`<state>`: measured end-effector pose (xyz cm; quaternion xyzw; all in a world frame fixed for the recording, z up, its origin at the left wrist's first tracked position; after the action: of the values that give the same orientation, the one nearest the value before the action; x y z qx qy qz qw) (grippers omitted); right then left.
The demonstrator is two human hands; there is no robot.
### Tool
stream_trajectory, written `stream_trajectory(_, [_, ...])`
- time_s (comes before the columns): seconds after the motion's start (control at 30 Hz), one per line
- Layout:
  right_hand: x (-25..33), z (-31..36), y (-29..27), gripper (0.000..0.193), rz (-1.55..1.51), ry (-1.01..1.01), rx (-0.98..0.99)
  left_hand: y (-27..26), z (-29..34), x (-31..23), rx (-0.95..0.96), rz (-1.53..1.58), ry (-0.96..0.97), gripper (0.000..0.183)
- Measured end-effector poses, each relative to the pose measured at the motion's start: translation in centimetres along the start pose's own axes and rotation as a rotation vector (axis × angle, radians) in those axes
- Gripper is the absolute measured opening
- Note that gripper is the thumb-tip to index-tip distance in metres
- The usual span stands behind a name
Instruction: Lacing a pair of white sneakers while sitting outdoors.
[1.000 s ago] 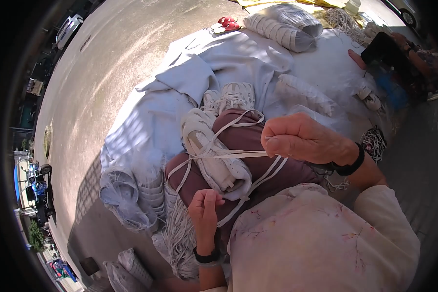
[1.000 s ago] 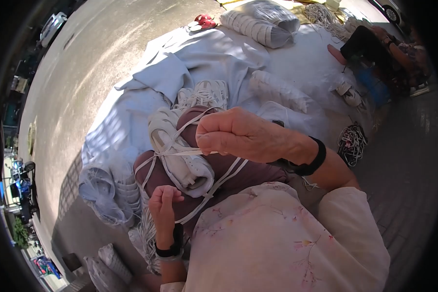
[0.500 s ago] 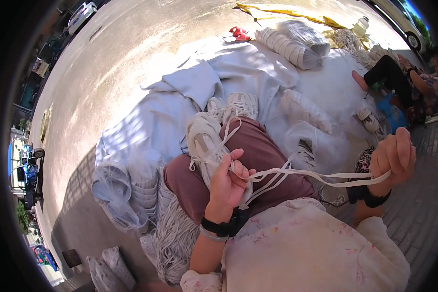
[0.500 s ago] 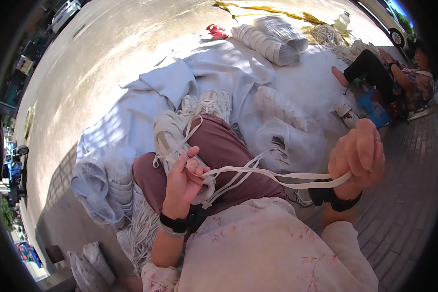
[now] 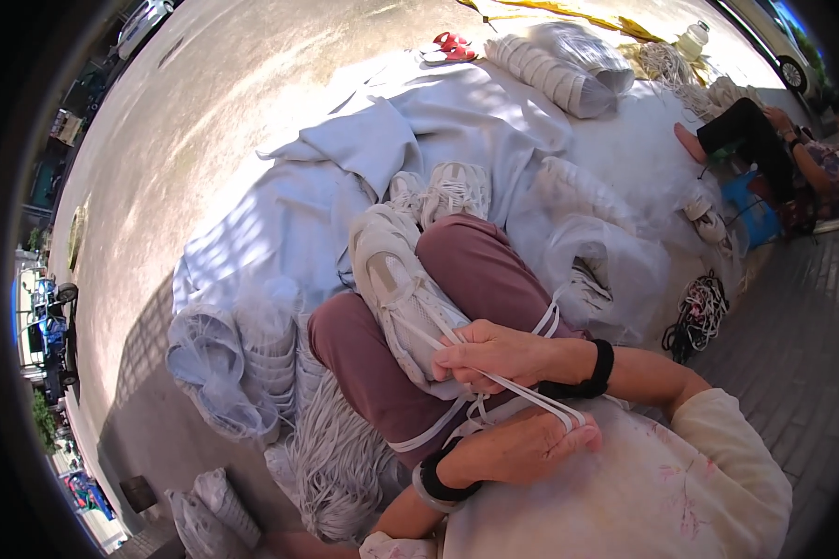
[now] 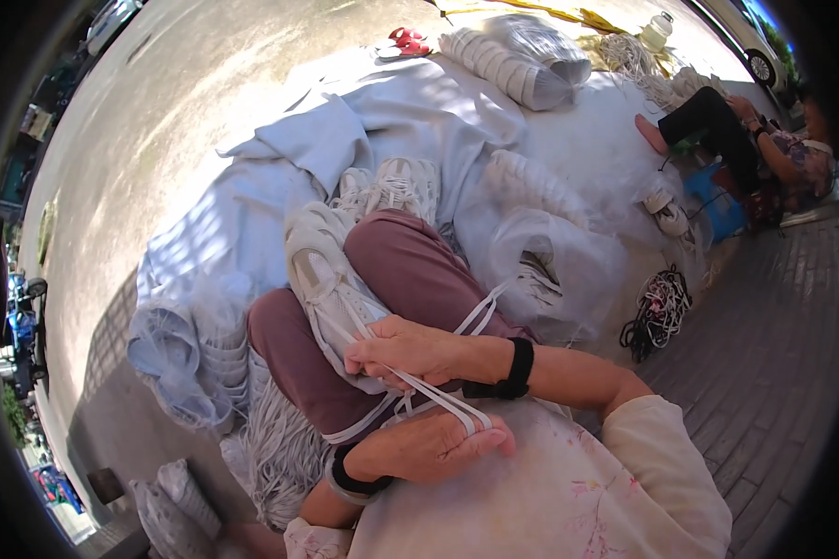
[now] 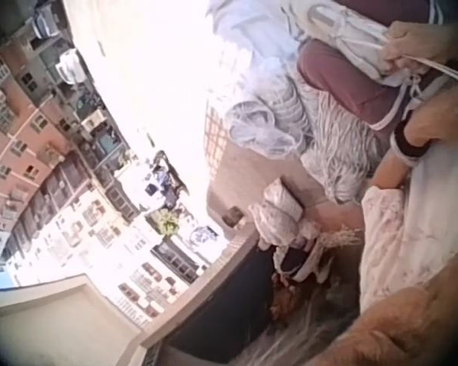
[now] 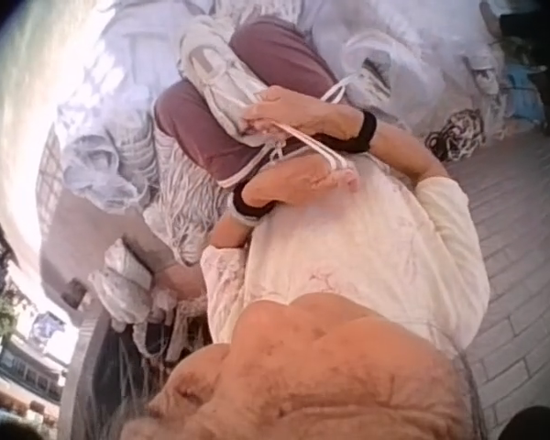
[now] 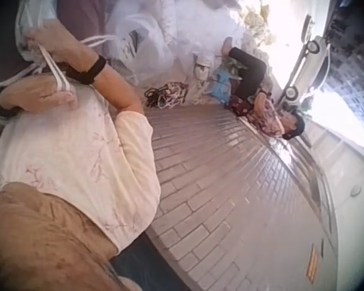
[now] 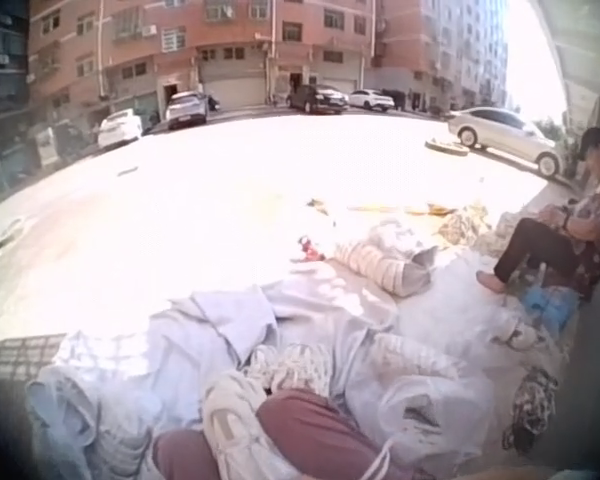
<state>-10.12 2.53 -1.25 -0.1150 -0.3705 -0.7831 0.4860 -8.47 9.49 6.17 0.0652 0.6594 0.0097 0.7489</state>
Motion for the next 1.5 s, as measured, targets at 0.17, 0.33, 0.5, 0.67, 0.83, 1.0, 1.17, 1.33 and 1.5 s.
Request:
stream_trajectory(0.17, [1.0,0.5,-3.3,0.027,0.064,-0.105,-0.032,-7.7,5.3,1.5,-0.257,-0.045,-0.344,0.035])
stream_trajectory(0.33, [1.1,1.3,-2.5,0.029,0.177,-0.181,-0.050,-18.9,7.6,2.4,-1.324,-0.424,-0.301,0.021])
stream_trajectory(0.5, [-1.1,-2.6,-0.9,0.025,0.169,-0.320,0.093,-19.3,7.0,1.7,-1.184,-1.118,-0.073,0.023])
stream_trajectory(0.67, [0.4,-2.4,-3.4,0.019,0.212,-0.575,0.004,-20.0,6.1,2.3,-0.976,-1.214,-0.038,0.029])
stream_trajectory(0.83, [2.1,-0.3,-2.7,0.019,0.250,-0.551,-0.023,-20.8,5.4,2.3,-0.981,-1.155,-0.135,0.030])
stream_trajectory(1.0, [1.1,-1.7,-3.1,0.023,0.038,-0.439,-0.048,-20.9,6.1,3.3,-1.077,-0.369,-0.467,0.026])
stream_trajectory(1.17, [1.5,0.2,-0.2,0.026,0.107,-0.458,0.237,-21.2,5.9,4.0,-0.994,-0.425,-0.456,0.021])
stream_trajectory(1.33, [0.4,-0.4,2.2,0.028,0.360,-0.468,0.335,-20.6,7.7,3.8,-1.047,-0.808,-0.126,0.018])
stream_trajectory(1.5, [0.0,3.3,5.3,0.026,0.441,-0.478,0.527,-18.7,9.9,5.2,-1.193,-0.035,-0.398,0.023])
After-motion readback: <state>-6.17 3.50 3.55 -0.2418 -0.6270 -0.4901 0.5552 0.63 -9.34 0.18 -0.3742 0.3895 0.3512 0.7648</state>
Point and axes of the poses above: each hand's wrist, its own z-axis away from the middle knuckle, its own y-axis out of the palm, x = y × z, the point moved 8 cm from there along -z, towards the middle knuckle, and after that the axes turned 12 degrees about -x, right-handed, at the moved point
